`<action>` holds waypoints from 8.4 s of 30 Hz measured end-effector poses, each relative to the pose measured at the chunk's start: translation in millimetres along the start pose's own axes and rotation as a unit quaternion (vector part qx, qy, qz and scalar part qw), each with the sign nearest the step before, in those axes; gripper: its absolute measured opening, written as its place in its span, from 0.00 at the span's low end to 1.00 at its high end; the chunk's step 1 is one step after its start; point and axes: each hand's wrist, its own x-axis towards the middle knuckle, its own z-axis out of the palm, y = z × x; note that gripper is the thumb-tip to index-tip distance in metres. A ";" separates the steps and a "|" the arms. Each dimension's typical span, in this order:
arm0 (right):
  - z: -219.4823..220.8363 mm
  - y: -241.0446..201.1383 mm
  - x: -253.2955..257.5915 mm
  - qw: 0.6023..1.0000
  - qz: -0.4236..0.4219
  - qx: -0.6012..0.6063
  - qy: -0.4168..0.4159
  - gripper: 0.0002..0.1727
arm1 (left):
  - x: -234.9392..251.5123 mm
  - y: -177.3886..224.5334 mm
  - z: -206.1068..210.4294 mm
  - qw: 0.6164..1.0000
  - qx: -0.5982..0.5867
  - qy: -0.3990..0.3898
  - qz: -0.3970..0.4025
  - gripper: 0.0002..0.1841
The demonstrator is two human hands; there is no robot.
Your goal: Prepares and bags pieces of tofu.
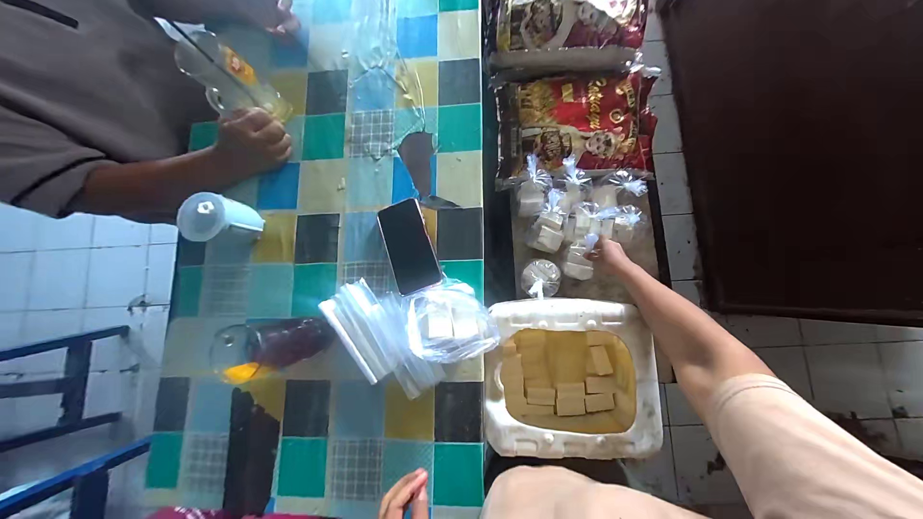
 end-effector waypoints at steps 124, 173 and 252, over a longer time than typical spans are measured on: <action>37.6 -292.9 -459.0 0.888 -0.151 0.412 -0.138 0.06 | 29.2 82.7 -73.1 0.836 -0.516 -0.168 -0.081 0.07; 46.8 -296.7 -463.7 0.911 -0.206 0.321 -0.157 0.13 | 19.9 73.0 -111.0 0.781 -0.565 -0.243 -0.104 0.23; 158.3 -96.2 -182.6 0.939 -0.292 -0.027 -0.178 0.25 | -8.8 0.0 -91.1 0.959 0.284 0.027 -0.001 0.14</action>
